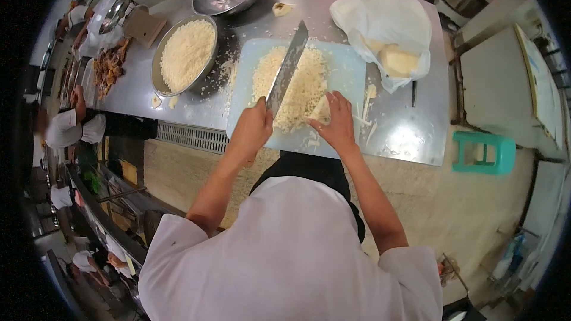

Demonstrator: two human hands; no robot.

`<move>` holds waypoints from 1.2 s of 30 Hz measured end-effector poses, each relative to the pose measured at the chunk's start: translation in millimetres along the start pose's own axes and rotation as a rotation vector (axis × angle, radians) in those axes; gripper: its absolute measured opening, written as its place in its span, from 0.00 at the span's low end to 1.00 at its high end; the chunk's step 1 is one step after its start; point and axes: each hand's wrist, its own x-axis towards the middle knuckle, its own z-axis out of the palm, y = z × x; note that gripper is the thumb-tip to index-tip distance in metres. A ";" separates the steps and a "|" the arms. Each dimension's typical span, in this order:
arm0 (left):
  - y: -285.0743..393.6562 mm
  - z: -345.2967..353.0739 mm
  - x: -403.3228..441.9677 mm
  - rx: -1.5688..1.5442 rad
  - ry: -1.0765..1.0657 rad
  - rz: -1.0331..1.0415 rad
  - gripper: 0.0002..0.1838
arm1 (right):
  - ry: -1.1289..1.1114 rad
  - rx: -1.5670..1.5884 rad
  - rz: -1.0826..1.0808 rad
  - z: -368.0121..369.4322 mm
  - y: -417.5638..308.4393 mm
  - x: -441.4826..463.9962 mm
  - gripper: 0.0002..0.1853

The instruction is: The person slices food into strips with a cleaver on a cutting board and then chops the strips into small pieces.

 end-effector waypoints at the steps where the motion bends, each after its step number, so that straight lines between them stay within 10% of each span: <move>1: -4.6 12.8 -1.2 -0.001 -0.001 0.022 0.07 | 0.015 0.005 -0.038 2.0 3.5 -2.3 0.43; 14: -16.0 86.0 1.5 0.017 -0.110 0.136 0.09 | 0.155 0.077 -0.307 3.2 7.6 13.0 0.10; 36: 12.4 94.0 1.4 -0.055 -0.067 0.070 0.08 | 0.111 -0.019 -0.311 10.9 14.1 8.7 0.14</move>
